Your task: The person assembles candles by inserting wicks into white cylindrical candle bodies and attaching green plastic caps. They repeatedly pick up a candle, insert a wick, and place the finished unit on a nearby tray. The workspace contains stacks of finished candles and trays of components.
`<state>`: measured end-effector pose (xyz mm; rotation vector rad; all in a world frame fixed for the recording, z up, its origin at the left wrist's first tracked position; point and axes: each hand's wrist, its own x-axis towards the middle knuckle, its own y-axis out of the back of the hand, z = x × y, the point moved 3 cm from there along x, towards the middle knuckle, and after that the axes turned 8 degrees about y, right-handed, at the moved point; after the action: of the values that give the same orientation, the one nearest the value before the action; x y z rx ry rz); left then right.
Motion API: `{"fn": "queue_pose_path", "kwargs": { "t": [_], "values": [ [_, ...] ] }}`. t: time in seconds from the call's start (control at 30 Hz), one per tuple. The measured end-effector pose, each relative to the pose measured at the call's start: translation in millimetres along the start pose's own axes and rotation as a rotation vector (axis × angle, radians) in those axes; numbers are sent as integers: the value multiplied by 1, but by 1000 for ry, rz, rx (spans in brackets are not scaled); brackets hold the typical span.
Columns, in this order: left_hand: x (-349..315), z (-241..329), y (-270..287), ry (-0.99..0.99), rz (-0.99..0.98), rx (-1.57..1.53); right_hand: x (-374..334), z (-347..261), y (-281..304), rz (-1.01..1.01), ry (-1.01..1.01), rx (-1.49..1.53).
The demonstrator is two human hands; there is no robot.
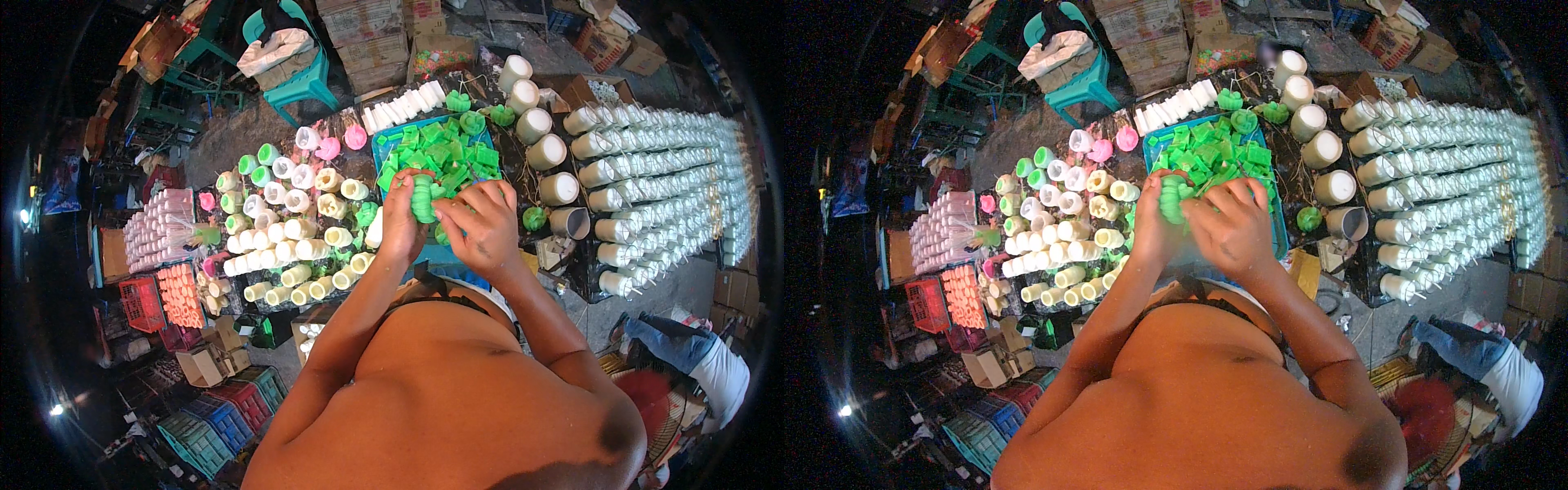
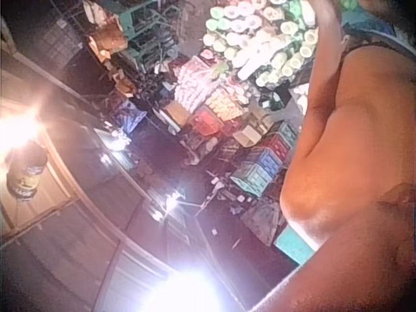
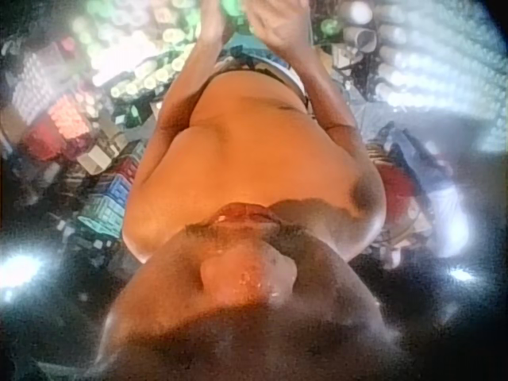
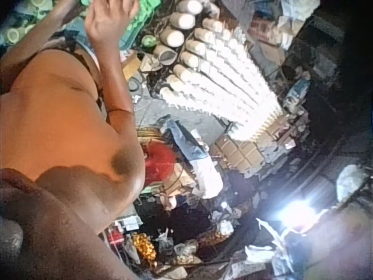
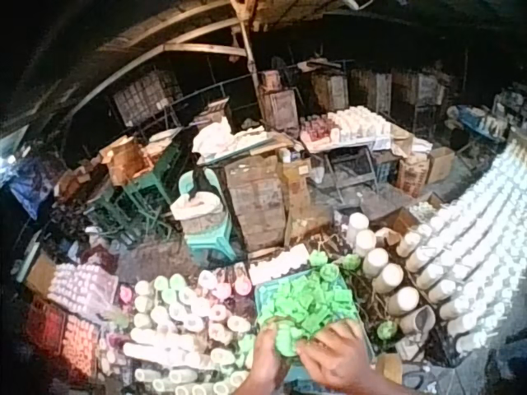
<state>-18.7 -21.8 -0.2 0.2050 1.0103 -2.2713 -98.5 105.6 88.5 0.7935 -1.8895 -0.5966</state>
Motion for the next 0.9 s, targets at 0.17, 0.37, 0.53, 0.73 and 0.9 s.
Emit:
{"fn": "queue_pose_path", "kwargs": {
  "t": [0.17, 0.37, 0.53, 0.73, 0.9],
  "values": [
    [-4, 5, -6, -98, 60, 109, 1, -5, 2, -20, -61, 4],
    [-2, 6, 2, -130, 57, 82, 0, -4, -4, -60, -137, 82],
    [-2, 2, 4, -125, 81, 64, 1, -3, -11, -108, -150, 79],
    [-4, 3, -1, -47, 47, 9, 7, -3, -4, -32, -91, 47],
    [-6, 7, -5, 45, 66, -112, 9, 1, 7, -27, -63, 74]
  ]
}}
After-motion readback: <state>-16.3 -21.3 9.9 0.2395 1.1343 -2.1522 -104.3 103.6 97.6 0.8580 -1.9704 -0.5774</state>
